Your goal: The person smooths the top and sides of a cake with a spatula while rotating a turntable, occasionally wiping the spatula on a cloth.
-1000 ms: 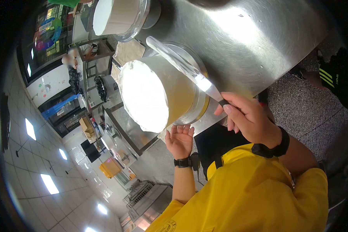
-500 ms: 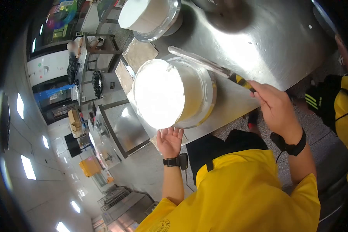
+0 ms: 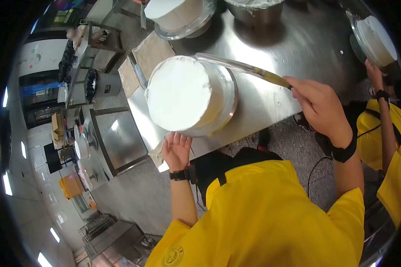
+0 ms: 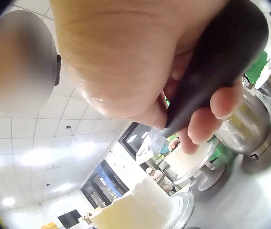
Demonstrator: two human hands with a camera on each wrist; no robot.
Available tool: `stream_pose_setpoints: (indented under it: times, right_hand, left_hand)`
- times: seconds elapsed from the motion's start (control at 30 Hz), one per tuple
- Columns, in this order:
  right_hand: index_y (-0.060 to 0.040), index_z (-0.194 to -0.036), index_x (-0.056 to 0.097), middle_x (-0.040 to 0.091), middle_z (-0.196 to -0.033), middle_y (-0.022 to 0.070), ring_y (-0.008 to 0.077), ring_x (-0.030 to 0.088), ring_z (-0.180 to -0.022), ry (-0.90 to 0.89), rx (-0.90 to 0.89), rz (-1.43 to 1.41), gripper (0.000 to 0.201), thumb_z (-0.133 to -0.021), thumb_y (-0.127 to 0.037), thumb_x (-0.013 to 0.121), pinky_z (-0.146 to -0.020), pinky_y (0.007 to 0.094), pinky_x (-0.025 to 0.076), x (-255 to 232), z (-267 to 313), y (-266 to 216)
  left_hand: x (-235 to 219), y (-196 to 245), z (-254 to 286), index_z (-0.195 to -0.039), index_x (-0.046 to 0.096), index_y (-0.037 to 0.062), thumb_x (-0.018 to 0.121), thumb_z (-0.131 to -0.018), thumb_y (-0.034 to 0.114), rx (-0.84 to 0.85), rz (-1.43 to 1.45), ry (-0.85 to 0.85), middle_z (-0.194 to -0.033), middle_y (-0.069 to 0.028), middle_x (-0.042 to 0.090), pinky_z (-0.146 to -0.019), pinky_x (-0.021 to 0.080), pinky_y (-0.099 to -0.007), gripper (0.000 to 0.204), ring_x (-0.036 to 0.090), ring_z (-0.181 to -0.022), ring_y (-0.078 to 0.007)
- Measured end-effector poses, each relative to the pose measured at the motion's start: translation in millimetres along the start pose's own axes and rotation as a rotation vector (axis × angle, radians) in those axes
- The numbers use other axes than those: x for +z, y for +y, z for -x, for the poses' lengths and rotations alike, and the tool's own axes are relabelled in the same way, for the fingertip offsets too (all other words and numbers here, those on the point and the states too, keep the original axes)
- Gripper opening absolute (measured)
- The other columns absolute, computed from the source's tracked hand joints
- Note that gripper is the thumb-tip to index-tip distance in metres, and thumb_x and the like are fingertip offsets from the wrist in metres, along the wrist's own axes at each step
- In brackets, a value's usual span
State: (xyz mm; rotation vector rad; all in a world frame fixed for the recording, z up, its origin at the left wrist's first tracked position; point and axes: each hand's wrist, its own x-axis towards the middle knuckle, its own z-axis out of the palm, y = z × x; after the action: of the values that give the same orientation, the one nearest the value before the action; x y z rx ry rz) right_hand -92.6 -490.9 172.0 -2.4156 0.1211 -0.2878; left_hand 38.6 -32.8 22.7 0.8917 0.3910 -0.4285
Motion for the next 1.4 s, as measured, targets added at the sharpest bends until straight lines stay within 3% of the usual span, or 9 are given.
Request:
stream_pose_setpoints:
  times: [0.27, 0.5, 0.6, 1.0, 1.4]
  right_hand:
    - [-0.0026, -0.128, 0.067, 0.068, -0.089, 0.0195, 0.0353, 0.065, -0.075, -0.072, 0.054, 0.013, 0.037, -0.093, 0.0, 0.059, -0.07, 0.0363, 0.052, -7, 11, -19]
    - [-0.002, -0.134, 0.064, 0.064, -0.079, 0.0143, 0.0249, 0.065, -0.071, -0.194, 0.072, -0.199, 0.042, -0.094, 0.003, 0.053, -0.071, 0.0315, 0.051, -10, 19, -27]
    - [-0.0029, -0.136, 0.063, 0.064, -0.079, 0.0131, 0.0228, 0.064, -0.07, -0.24, 0.174, -0.194, 0.043, -0.095, 0.002, 0.051, -0.069, 0.0307, 0.051, -11, 20, -36]
    - [-0.005, -0.136, 0.063, 0.064, -0.077, 0.0122, 0.0219, 0.062, -0.068, -0.273, 0.261, -0.199, 0.04, -0.098, -0.002, 0.053, -0.068, 0.0305, 0.05, 0, 32, -43]
    - [-0.0061, -0.132, 0.067, 0.065, -0.084, 0.0134, 0.0253, 0.064, -0.074, -0.166, 0.054, -0.049, 0.038, -0.095, -0.001, 0.059, -0.069, 0.0313, 0.05, 10, 49, -40]
  left_hand:
    - [-9, -6, 1, -0.144, 0.045, 0.0001, 0.047, -0.105, 0.039, -0.008, -0.056, -0.011, -0.137, -0.0169, 0.057, -0.107, 0.046, -0.0538, 0.056, 0.059, -0.121, -0.0352]
    - [-3, -7, -2, -0.144, 0.045, -0.0021, 0.05, -0.103, 0.041, 0.042, -0.056, 0.011, -0.139, -0.0178, 0.055, -0.106, 0.045, -0.0524, 0.06, 0.057, -0.121, -0.0355]
    - [-6, -10, -2, -0.144, 0.046, -0.0004, 0.048, -0.104, 0.038, 0.046, -0.025, -0.009, -0.139, -0.0166, 0.056, -0.107, 0.046, -0.0523, 0.055, 0.059, -0.121, -0.034]
    - [-9, -16, 5, -0.144, 0.046, -0.0008, 0.049, -0.103, 0.036, 0.045, -0.027, -0.013, -0.14, -0.0185, 0.055, -0.108, 0.045, -0.0536, 0.055, 0.057, -0.124, -0.0364]
    - [-6, -15, 10, -0.141, 0.047, 0.0001, 0.052, -0.102, 0.032, 0.02, -0.01, -0.003, -0.138, -0.0197, 0.055, -0.107, 0.046, -0.054, 0.05, 0.057, -0.125, -0.0377]
